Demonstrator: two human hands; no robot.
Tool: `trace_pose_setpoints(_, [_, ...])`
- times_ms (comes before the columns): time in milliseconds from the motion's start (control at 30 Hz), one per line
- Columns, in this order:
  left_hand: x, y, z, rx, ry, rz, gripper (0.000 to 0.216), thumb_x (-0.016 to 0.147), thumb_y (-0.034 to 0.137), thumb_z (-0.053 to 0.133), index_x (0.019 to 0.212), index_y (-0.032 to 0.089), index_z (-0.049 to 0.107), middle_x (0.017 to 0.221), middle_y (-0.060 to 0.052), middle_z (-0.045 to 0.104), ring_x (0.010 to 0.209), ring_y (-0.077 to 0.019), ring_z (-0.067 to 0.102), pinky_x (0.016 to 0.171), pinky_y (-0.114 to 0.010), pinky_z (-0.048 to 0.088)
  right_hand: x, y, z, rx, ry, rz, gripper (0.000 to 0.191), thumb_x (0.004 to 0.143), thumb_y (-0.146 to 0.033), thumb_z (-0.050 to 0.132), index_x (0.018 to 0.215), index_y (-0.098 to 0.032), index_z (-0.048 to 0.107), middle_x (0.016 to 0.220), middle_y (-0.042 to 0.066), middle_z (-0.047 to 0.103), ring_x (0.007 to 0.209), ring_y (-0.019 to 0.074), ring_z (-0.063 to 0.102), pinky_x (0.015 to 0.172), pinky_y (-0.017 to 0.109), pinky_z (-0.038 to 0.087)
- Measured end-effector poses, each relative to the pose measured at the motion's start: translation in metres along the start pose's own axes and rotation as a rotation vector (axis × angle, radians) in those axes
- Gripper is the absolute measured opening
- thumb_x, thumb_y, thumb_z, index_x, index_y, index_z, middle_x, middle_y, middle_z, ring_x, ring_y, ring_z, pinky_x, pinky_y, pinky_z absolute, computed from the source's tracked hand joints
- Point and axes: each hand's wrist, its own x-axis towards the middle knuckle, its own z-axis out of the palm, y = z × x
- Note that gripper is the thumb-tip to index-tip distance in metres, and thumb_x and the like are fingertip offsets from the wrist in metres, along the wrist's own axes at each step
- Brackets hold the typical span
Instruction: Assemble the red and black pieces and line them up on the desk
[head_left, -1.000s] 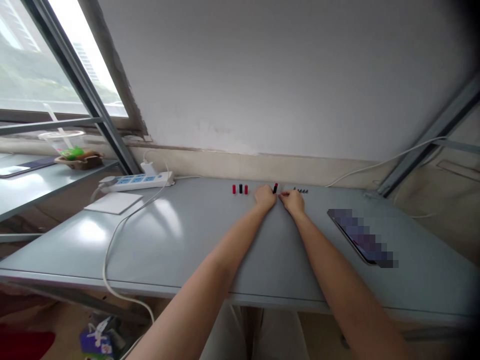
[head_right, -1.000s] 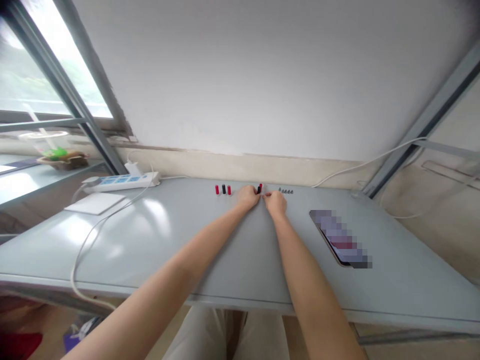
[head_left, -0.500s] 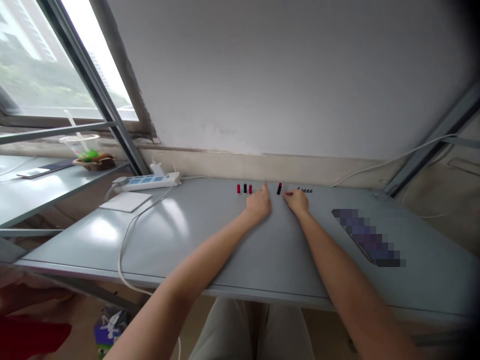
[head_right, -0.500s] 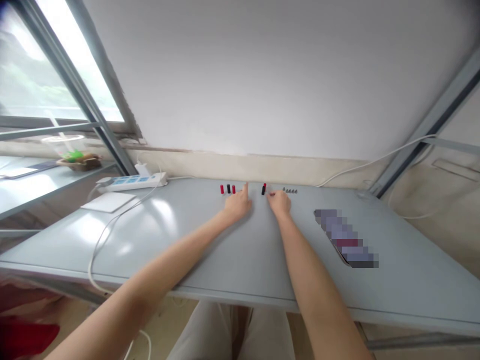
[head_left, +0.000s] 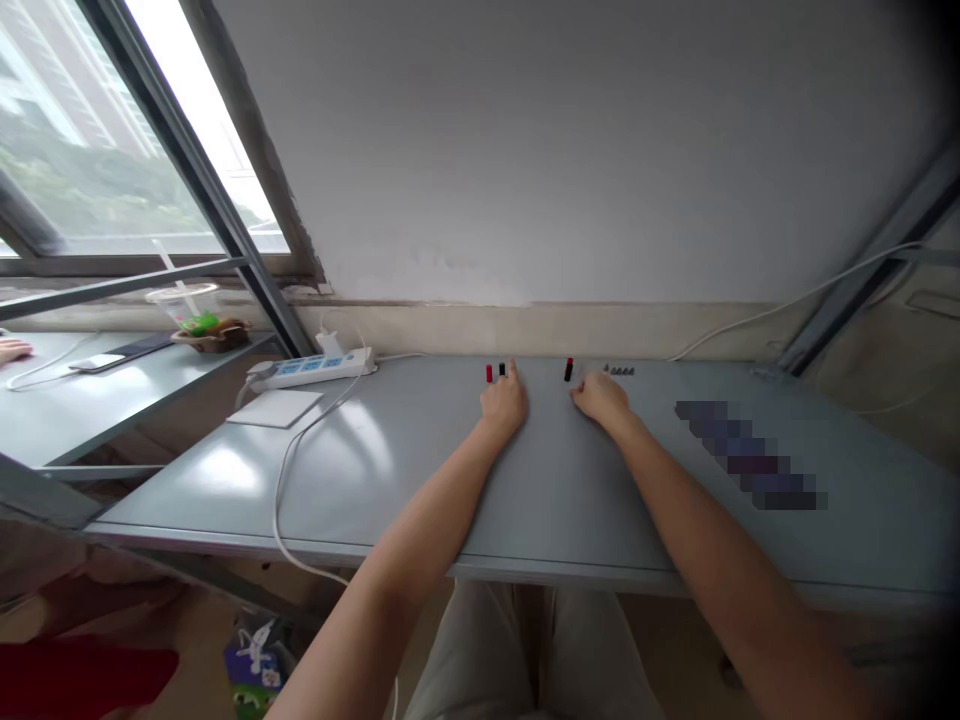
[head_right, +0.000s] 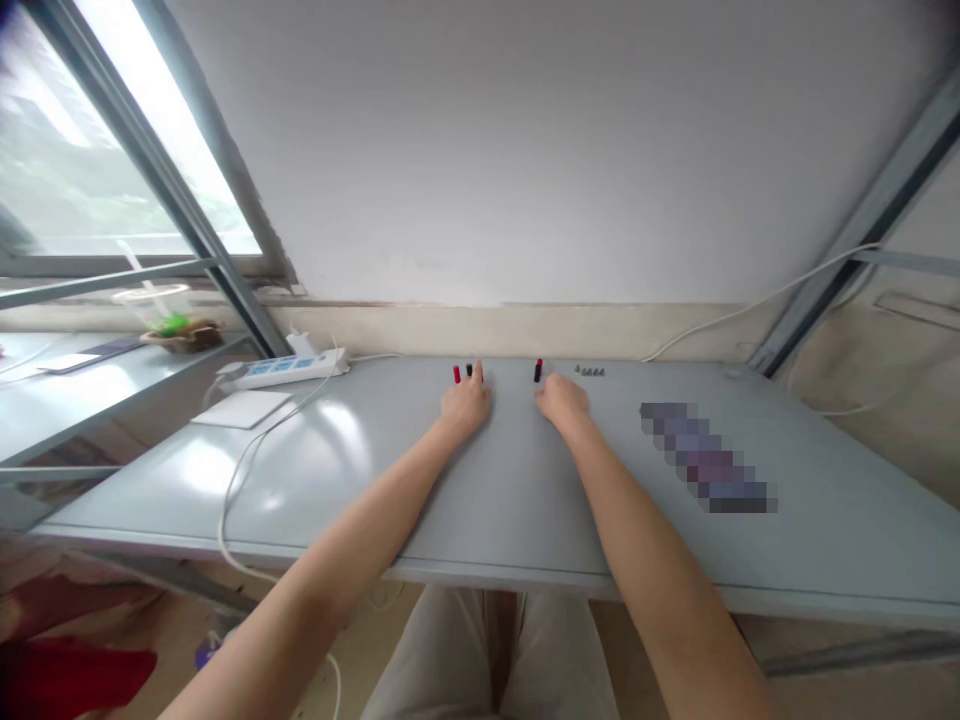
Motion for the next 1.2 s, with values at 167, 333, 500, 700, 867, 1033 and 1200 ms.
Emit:
trace_pose_setpoints(167, [0.007, -0.006, 0.007, -0.1, 0.129, 0.081, 0.029, 0.087, 0.02, 0.03, 0.106, 0.014, 0.051, 0.101, -0.015, 0.059, 0.088, -0.0223, 0.058, 0.074, -0.034, 0.043, -0.001, -0.005, -0.005, 0.043, -0.061, -0.03, 0.023, 0.078, -0.03, 0.048, 0.081, -0.014, 0.065, 0.084, 0.013, 0.064, 0.082, 0.0226, 0.059, 0.068, 0.029, 0.041])
trace_pose_setpoints(333, [0.007, -0.002, 0.016, -0.57, 0.153, 0.088, 0.016, 0.081, 0.012, 0.042, 0.092, 0.014, 0.053, 0.089, -0.01, 0.064, 0.082, -0.015, 0.058, 0.076, -0.029, 0.043, 0.0, -0.005, -0.007, 0.221, -0.079, -0.03, 0.029, 0.084, -0.03, 0.041, 0.075, -0.012, 0.062, 0.075, 0.013, 0.063, 0.069, 0.0175, 0.057, 0.061, 0.025, 0.039])
trace_pose_setpoints(500, [-0.002, 0.011, 0.013, -0.908, 0.017, 0.016, 0.013, 0.081, 0.012, 0.043, 0.09, 0.013, 0.053, 0.085, -0.009, 0.065, 0.058, -0.008, 0.055, 0.062, -0.024, 0.044, -0.007, -0.01, -0.01, 0.742, -0.354, -0.004, 0.038, 0.089, -0.036, 0.032, 0.067, -0.013, 0.055, 0.053, 0.003, 0.052, 0.039, 0.0063, 0.037, 0.041, 0.02, 0.028])
trace_pose_setpoints(700, [-0.008, 0.017, 0.006, -1.009, 0.006, -0.026, 0.014, 0.081, 0.01, 0.043, 0.091, 0.011, 0.053, 0.086, -0.01, 0.064, 0.052, -0.0054, 0.05, 0.056, -0.021, 0.043, -0.001, -0.006, -0.008, 1.015, -0.446, 0.008, 0.028, 0.085, -0.031, 0.043, 0.065, -0.014, 0.051, 0.049, -0.002, 0.044, 0.036, 0.0036, 0.031, 0.037, 0.019, 0.021])
trace_pose_setpoints(867, [-0.007, 0.016, 0.008, -1.029, 0.003, -0.064, 0.014, 0.08, 0.01, 0.044, 0.091, 0.01, 0.053, 0.086, -0.011, 0.064, 0.053, -0.0061, 0.05, 0.055, -0.021, 0.042, -0.005, -0.004, -0.014, 0.984, -0.417, -0.037, 0.013, 0.081, -0.023, 0.05, 0.07, -0.015, 0.051, 0.059, 0.0, 0.052, 0.043, 0.0047, 0.04, 0.04, 0.018, 0.028])
trace_pose_setpoints(1033, [-0.005, 0.014, 0.012, -1.002, 0.009, -0.078, 0.014, 0.08, 0.011, 0.044, 0.09, 0.011, 0.054, 0.082, -0.009, 0.063, 0.049, -0.0056, 0.047, 0.053, -0.022, 0.041, -0.011, -0.005, -0.016, 0.872, -0.389, -0.157, 0.011, 0.08, -0.026, 0.05, 0.084, -0.016, 0.054, 0.084, 0.006, 0.062, 0.053, 0.0069, 0.049, 0.045, 0.018, 0.034])
trace_pose_setpoints(1200, [-0.001, 0.01, 0.019, -0.971, 0.029, -0.049, 0.014, 0.08, 0.011, 0.043, 0.089, 0.012, 0.054, 0.078, -0.007, 0.063, 0.052, -0.007, 0.049, 0.057, -0.022, 0.042, 0.0, 0.001, -0.005, 0.558, -0.221, -0.325, 0.012, 0.074, -0.025, 0.058, 0.08, -0.016, 0.06, 0.081, 0.006, 0.064, 0.064, 0.0109, 0.053, 0.059, 0.021, 0.04])
